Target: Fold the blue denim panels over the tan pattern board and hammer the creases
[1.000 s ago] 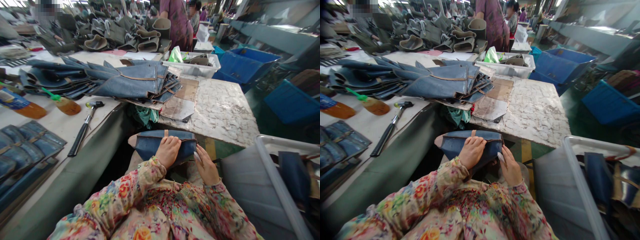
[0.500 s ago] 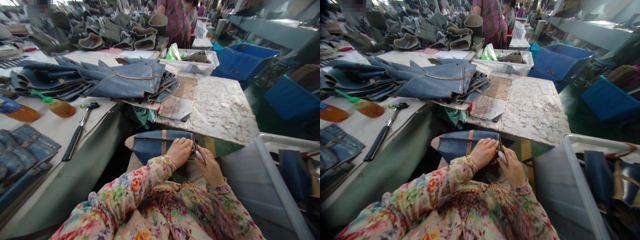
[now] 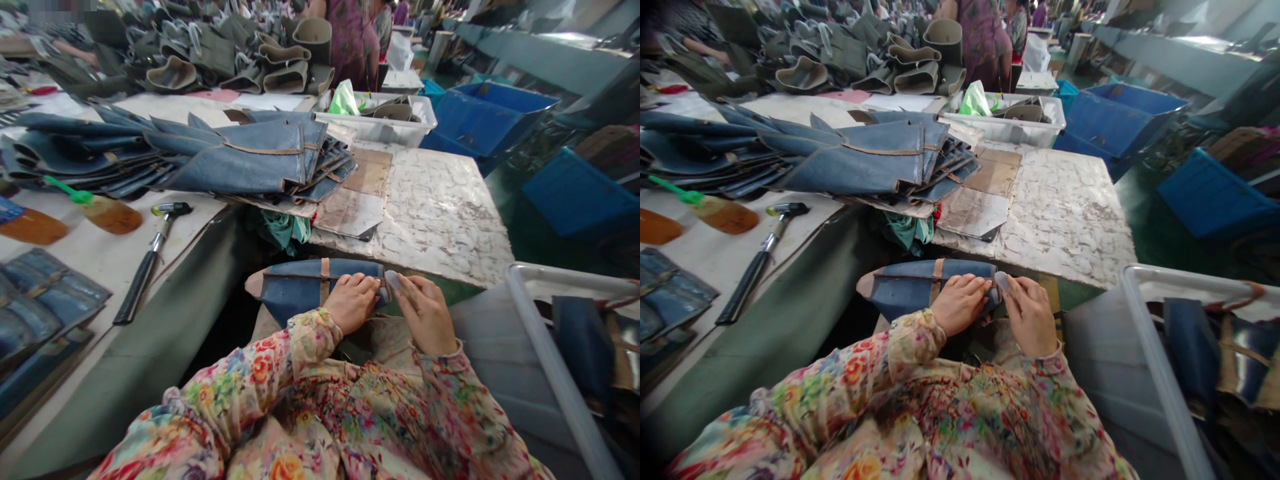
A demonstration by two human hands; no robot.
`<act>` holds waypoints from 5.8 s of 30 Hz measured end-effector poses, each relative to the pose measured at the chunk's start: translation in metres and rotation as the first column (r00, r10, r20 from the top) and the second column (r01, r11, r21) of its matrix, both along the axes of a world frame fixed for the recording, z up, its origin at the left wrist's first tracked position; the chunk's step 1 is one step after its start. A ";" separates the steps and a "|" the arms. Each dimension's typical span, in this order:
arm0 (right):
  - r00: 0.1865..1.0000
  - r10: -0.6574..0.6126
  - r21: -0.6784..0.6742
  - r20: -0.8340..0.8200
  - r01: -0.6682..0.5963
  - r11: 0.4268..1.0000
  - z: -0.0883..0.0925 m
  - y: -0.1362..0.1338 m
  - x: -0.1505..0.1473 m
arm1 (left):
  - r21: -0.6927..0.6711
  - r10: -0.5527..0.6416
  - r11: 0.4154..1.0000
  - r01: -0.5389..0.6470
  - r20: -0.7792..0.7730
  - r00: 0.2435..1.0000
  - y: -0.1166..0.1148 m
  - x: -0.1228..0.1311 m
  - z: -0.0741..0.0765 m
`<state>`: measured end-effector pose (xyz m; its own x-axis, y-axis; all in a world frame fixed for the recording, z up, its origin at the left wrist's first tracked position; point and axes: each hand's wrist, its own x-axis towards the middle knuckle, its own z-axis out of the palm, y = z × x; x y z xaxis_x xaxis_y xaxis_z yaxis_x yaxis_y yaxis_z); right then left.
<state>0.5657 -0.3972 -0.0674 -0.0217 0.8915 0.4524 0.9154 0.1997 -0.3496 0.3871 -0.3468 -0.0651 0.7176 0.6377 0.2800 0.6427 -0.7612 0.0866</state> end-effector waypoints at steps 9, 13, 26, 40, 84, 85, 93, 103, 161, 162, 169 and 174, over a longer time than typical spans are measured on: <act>0.995 0.088 -0.072 0.054 -0.084 0.994 -0.006 0.006 -0.035 | -0.025 0.049 0.999 -0.048 0.028 0.998 0.001 -0.028 0.004; 0.990 0.122 -0.099 0.068 -0.115 0.988 0.002 0.010 -0.054 | -0.001 0.075 0.997 -0.075 0.019 0.997 0.001 -0.040 0.005; 0.962 0.247 -0.138 0.114 -0.231 0.963 0.008 0.024 -0.095 | 0.119 0.229 0.964 -0.236 0.069 0.971 -0.019 -0.092 -0.007; 0.894 0.445 -0.251 -0.042 -0.441 0.862 0.013 0.039 -0.080 | 0.046 0.340 0.938 -0.342 0.056 0.939 -0.028 -0.096 0.007; 0.901 0.407 -0.194 0.151 -0.376 0.906 0.012 0.052 -0.094 | -0.039 0.227 0.974 -0.225 0.089 0.970 -0.011 -0.100 0.005; 0.896 0.426 -0.185 0.125 -0.401 0.897 0.012 0.053 -0.090 | -0.029 0.239 0.971 -0.238 0.088 0.967 -0.013 -0.103 0.005; 0.825 0.559 -0.155 0.075 -0.545 0.824 0.031 0.055 -0.096 | 0.026 0.290 0.956 -0.293 0.072 0.954 -0.018 -0.121 0.002; 0.787 0.609 -0.208 0.096 -0.583 0.786 0.015 0.060 -0.119 | -0.005 0.291 0.957 -0.291 0.041 0.956 -0.016 -0.133 0.003; 0.961 0.255 -0.119 0.112 -0.241 0.963 -0.001 0.019 0.001 | -0.061 0.546 0.837 -0.543 0.059 0.836 0.012 -0.185 0.027; 0.964 0.236 -0.115 0.120 -0.223 0.968 -0.002 0.017 0.001 | -0.012 0.628 0.778 -0.629 0.060 0.776 0.015 -0.207 0.032; 0.972 0.141 -0.061 0.188 -0.132 0.989 0.000 0.012 -0.018 | 0.034 0.920 0.373 -0.927 -0.148 0.364 0.015 -0.312 0.055; 0.958 0.250 -0.081 0.140 -0.241 0.967 0.004 0.017 -0.053 | -0.093 0.917 0.332 -0.939 -0.200 0.344 0.025 -0.311 0.063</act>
